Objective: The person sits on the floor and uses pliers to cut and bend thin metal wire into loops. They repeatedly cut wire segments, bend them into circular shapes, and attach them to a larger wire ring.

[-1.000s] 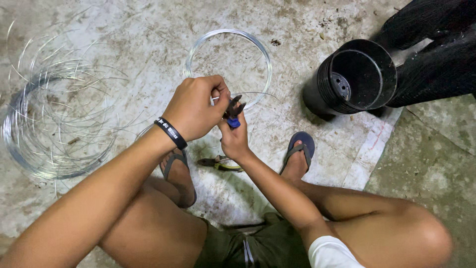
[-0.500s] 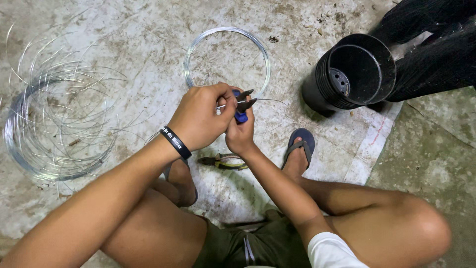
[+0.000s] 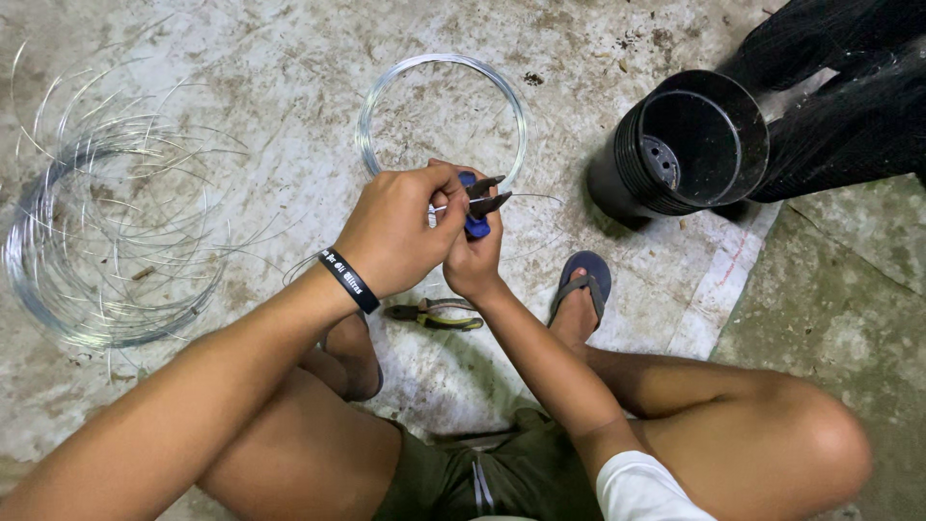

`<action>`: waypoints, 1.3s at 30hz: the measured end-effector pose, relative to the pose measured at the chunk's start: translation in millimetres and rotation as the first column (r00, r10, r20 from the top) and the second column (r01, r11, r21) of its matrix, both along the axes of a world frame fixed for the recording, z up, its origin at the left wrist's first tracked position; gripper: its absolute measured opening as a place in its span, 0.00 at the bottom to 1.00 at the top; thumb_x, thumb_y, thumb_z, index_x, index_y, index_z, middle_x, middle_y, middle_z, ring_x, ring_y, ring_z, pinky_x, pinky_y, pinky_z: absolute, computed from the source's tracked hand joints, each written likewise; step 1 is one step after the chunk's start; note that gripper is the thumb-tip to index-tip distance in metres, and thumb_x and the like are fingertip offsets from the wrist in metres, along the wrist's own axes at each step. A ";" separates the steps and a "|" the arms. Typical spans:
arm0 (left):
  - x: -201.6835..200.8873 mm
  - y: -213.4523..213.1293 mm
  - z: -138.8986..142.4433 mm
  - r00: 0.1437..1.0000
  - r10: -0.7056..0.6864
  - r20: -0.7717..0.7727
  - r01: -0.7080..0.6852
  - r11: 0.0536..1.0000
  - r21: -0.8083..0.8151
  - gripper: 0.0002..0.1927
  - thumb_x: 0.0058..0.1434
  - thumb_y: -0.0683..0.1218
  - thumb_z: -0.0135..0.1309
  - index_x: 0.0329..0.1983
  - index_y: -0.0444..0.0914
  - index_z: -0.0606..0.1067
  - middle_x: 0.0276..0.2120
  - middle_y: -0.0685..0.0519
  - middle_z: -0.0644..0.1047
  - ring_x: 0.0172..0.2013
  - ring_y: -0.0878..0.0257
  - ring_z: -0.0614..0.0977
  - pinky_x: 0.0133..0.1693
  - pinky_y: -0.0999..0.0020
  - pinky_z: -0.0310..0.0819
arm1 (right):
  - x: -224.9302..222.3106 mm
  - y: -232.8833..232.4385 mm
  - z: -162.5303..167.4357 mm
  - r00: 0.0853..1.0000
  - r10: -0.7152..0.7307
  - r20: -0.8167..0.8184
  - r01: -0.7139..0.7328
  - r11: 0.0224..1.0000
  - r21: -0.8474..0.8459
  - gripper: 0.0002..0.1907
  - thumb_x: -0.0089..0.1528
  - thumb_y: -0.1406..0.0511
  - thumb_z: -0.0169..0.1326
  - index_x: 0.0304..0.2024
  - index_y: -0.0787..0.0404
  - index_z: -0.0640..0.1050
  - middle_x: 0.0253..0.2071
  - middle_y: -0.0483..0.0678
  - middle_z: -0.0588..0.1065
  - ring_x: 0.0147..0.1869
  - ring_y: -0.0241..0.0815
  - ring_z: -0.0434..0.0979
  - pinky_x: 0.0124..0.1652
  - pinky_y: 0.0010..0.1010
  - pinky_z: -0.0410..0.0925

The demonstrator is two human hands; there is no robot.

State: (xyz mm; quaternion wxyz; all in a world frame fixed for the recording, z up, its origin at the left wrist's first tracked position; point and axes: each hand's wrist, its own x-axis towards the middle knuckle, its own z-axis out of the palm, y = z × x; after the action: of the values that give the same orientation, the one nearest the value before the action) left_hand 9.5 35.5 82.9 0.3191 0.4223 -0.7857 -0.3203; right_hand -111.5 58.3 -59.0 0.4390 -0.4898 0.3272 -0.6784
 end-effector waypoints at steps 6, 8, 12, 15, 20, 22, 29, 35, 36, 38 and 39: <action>-1.0 -0.2 5.4 0.999 0.009 0.032 -0.011 0.998 0.063 0.08 0.61 0.45 0.56 0.32 0.35 0.77 0.25 0.43 0.79 0.26 0.46 0.82 0.29 0.54 0.74 | -2.8 -2.9 -12.6 0.999 -0.004 0.046 0.002 0.998 0.056 0.13 0.75 0.60 0.47 0.56 0.61 0.66 0.42 0.40 0.69 0.41 0.27 0.67 0.41 0.21 0.64; -1.8 0.3 6.1 0.999 0.013 0.041 -0.015 0.998 0.057 0.08 0.61 0.45 0.55 0.32 0.35 0.77 0.24 0.42 0.79 0.26 0.45 0.82 0.30 0.53 0.74 | -4.6 -3.8 -16.4 0.999 -0.005 0.054 0.002 0.998 0.063 0.13 0.75 0.60 0.47 0.54 0.61 0.67 0.40 0.40 0.69 0.40 0.27 0.66 0.40 0.21 0.64; -2.2 1.4 5.8 1.000 0.002 0.008 -0.002 1.000 0.020 0.07 0.61 0.44 0.55 0.32 0.35 0.77 0.25 0.42 0.79 0.28 0.45 0.82 0.31 0.53 0.74 | -6.2 -4.4 -19.6 0.999 -0.014 0.050 0.011 0.998 0.065 0.12 0.75 0.59 0.48 0.51 0.61 0.67 0.38 0.40 0.68 0.39 0.27 0.66 0.39 0.21 0.63; -2.4 2.4 4.5 1.000 -0.002 -0.013 0.002 1.000 0.004 0.07 0.61 0.44 0.55 0.32 0.35 0.77 0.26 0.42 0.79 0.28 0.45 0.82 0.31 0.54 0.75 | -6.9 -4.5 -18.7 0.999 -0.033 0.023 0.031 0.998 0.060 0.11 0.75 0.59 0.47 0.50 0.61 0.67 0.37 0.40 0.68 0.38 0.27 0.66 0.38 0.22 0.64; -4.5 4.9 2.3 1.000 0.017 -0.001 -0.017 0.999 0.043 0.07 0.60 0.44 0.56 0.33 0.35 0.77 0.26 0.42 0.79 0.27 0.45 0.83 0.31 0.54 0.75 | -6.4 -8.2 -14.3 0.997 -0.079 -0.004 0.079 0.997 0.011 0.13 0.75 0.58 0.49 0.43 0.59 0.66 0.33 0.38 0.67 0.35 0.26 0.65 0.37 0.21 0.62; -7.5 6.9 1.5 0.999 0.036 -0.002 -0.036 0.999 0.021 0.07 0.60 0.44 0.56 0.34 0.34 0.77 0.26 0.42 0.79 0.28 0.45 0.82 0.31 0.53 0.75 | -7.2 -9.8 -12.3 0.996 -0.093 -0.002 0.093 0.996 -0.009 0.13 0.74 0.58 0.50 0.41 0.59 0.65 0.33 0.38 0.67 0.35 0.26 0.64 0.37 0.21 0.61; -13.7 10.4 3.0 0.998 0.050 -0.045 -0.051 0.998 -0.026 0.08 0.64 0.44 0.55 0.36 0.33 0.77 0.27 0.40 0.79 0.30 0.44 0.83 0.32 0.53 0.76 | -11.0 -16.4 -12.3 0.989 -0.150 -0.011 0.150 0.989 -0.016 0.12 0.72 0.61 0.52 0.40 0.59 0.65 0.32 0.38 0.67 0.32 0.24 0.64 0.33 0.20 0.59; -13.9 10.8 5.6 0.997 0.057 -0.043 -0.055 0.998 0.038 0.08 0.63 0.44 0.55 0.36 0.33 0.77 0.27 0.41 0.80 0.29 0.45 0.83 0.32 0.55 0.76 | -13.3 -15.6 -15.3 0.986 -0.167 -0.025 0.168 0.986 0.022 0.10 0.72 0.62 0.51 0.41 0.61 0.68 0.31 0.38 0.68 0.31 0.23 0.65 0.32 0.19 0.60; -13.9 10.5 5.7 0.997 0.053 -0.047 -0.051 0.998 0.034 0.08 0.64 0.44 0.55 0.36 0.33 0.77 0.28 0.41 0.80 0.29 0.45 0.83 0.32 0.55 0.76 | -13.7 -15.5 -15.2 0.986 -0.168 -0.024 0.168 0.985 0.026 0.10 0.72 0.62 0.51 0.41 0.61 0.69 0.32 0.38 0.68 0.31 0.23 0.66 0.32 0.19 0.61; -13.4 9.8 5.5 0.998 0.045 -0.054 -0.044 0.999 0.025 0.08 0.64 0.44 0.55 0.37 0.33 0.78 0.28 0.41 0.80 0.30 0.45 0.83 0.32 0.55 0.76 | -14.9 -16.2 -14.4 0.987 -0.158 -0.032 0.158 0.987 0.002 0.10 0.69 0.64 0.55 0.41 0.61 0.68 0.33 0.39 0.69 0.34 0.24 0.66 0.34 0.20 0.62; -12.6 9.4 5.2 0.998 0.028 -0.063 -0.028 1.000 0.008 0.07 0.64 0.43 0.55 0.38 0.33 0.78 0.29 0.40 0.80 0.31 0.45 0.84 0.33 0.55 0.77 | -15.3 -16.8 -13.8 0.988 -0.152 -0.036 0.152 0.988 -0.010 0.11 0.67 0.65 0.57 0.40 0.62 0.68 0.34 0.39 0.69 0.35 0.25 0.67 0.35 0.21 0.63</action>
State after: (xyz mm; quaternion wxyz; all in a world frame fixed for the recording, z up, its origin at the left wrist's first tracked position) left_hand -3.0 44.9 88.1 0.3468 0.4239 -0.7680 -0.3320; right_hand -126.8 41.4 -72.8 0.3779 -0.4775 0.3693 -0.7020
